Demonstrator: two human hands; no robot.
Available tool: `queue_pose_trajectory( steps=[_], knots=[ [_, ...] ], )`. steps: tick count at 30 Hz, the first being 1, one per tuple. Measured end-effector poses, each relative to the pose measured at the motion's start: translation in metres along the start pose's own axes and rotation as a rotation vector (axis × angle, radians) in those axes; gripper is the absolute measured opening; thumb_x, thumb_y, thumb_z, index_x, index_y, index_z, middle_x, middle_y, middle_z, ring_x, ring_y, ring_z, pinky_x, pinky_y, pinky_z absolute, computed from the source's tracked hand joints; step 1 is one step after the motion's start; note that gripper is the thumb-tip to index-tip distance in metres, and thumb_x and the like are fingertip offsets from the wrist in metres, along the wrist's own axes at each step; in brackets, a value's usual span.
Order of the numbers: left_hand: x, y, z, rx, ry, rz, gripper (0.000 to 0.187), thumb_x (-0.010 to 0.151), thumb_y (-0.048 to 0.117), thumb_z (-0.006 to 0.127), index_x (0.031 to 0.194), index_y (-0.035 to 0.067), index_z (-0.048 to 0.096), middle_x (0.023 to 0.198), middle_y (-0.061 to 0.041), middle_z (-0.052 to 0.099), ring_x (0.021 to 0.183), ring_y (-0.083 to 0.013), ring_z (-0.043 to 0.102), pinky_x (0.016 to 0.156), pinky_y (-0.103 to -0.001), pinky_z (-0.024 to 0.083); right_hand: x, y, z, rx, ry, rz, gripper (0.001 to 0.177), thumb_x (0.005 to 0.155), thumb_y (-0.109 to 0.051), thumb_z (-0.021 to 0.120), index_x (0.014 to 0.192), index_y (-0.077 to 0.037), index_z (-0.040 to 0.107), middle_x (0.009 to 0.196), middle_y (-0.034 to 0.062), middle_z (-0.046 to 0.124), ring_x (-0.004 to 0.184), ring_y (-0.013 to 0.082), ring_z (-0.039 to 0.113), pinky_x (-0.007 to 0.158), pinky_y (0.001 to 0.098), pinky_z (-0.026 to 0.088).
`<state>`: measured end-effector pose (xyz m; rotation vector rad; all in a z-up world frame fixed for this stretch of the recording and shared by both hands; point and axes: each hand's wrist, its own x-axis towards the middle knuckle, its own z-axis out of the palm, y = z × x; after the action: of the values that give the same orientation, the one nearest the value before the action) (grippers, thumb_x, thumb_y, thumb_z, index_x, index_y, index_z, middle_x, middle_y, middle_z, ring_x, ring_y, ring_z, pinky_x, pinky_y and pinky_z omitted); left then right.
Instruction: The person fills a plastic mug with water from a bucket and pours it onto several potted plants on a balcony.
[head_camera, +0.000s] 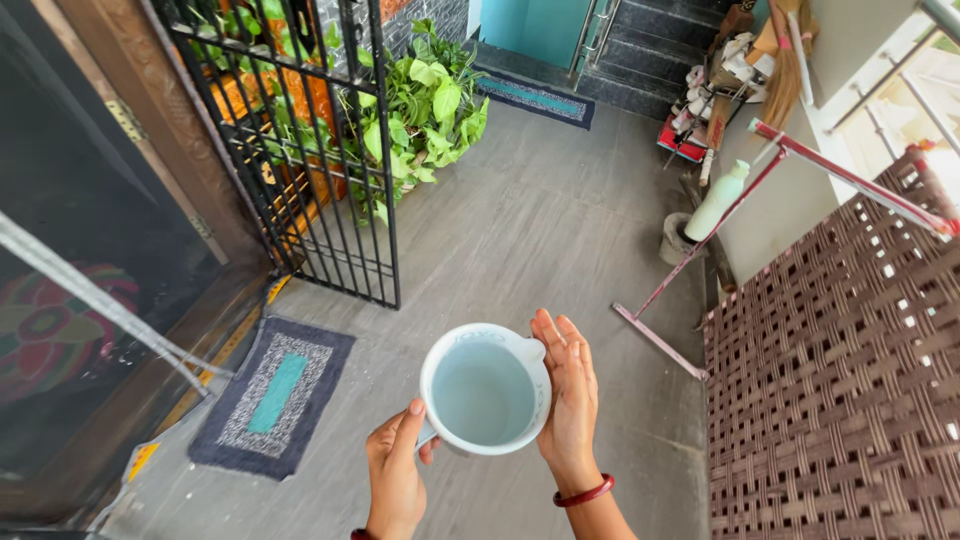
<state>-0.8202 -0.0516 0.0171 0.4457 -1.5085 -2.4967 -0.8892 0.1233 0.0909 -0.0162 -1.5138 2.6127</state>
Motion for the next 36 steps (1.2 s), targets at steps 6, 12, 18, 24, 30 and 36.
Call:
queue_pose_trajectory(
  steps=[6,12,18,24,30,36],
  knots=[
    [0.088,-0.002,0.043,0.03,-0.019,0.024,0.042,0.096,0.033,0.06,0.079,-0.002,0.076,0.068,-0.004,0.064,0.061,-0.0125,0.043,0.059,-0.03,0.037,0.102,0.012,-0.005,0.005,0.0,0.008,0.059,0.104,-0.036,0.037,0.15,0.0,0.034,0.156,0.0197,0.046,0.147,0.0297,0.04,0.115,0.0449,0.041],
    [0.188,-0.013,0.079,-0.016,-0.027,0.016,0.041,0.095,0.031,0.062,0.078,-0.004,0.075,0.066,-0.005,0.062,0.061,-0.013,0.046,0.057,-0.03,0.034,0.204,0.022,0.001,0.035,0.004,-0.018,0.059,0.104,-0.035,0.039,0.151,0.001,0.033,0.158,0.0206,0.044,0.148,0.0303,0.04,0.116,0.0439,0.039],
    [0.286,-0.014,0.114,0.043,-0.063,0.001,0.044,0.096,0.032,0.061,0.073,-0.003,0.073,0.063,-0.003,0.059,0.06,-0.0119,0.044,0.058,-0.03,0.036,0.303,0.028,0.008,0.004,0.044,-0.014,0.061,0.104,-0.037,0.037,0.151,0.002,0.033,0.156,0.0207,0.046,0.147,0.0308,0.041,0.115,0.0443,0.04],
    [0.377,-0.024,0.156,0.046,-0.059,-0.012,0.044,0.097,0.032,0.063,0.072,-0.002,0.072,0.06,-0.003,0.053,0.057,-0.0128,0.042,0.059,-0.03,0.038,0.405,0.036,0.009,-0.001,0.078,0.008,0.062,0.104,-0.038,0.033,0.151,0.002,0.034,0.155,0.0203,0.048,0.146,0.0306,0.044,0.115,0.0443,0.041],
    [0.463,-0.047,0.201,0.032,-0.009,0.058,0.042,0.096,0.032,0.063,0.073,-0.002,0.073,0.062,-0.003,0.058,0.058,-0.0116,0.045,0.055,-0.03,0.035,0.51,0.051,-0.005,0.023,0.023,0.016,0.061,0.104,-0.035,0.036,0.151,0.004,0.035,0.155,0.0208,0.047,0.145,0.0314,0.044,0.115,0.0434,0.04],
    [0.553,-0.058,0.251,-0.016,0.106,0.078,0.043,0.093,0.034,0.064,0.074,-0.003,0.076,0.06,-0.005,0.062,0.056,-0.013,0.047,0.054,-0.029,0.034,0.625,0.049,-0.005,-0.015,-0.085,0.038,0.062,0.104,-0.035,0.037,0.151,0.006,0.034,0.156,0.0211,0.048,0.146,0.0298,0.044,0.116,0.0417,0.038]
  ],
)
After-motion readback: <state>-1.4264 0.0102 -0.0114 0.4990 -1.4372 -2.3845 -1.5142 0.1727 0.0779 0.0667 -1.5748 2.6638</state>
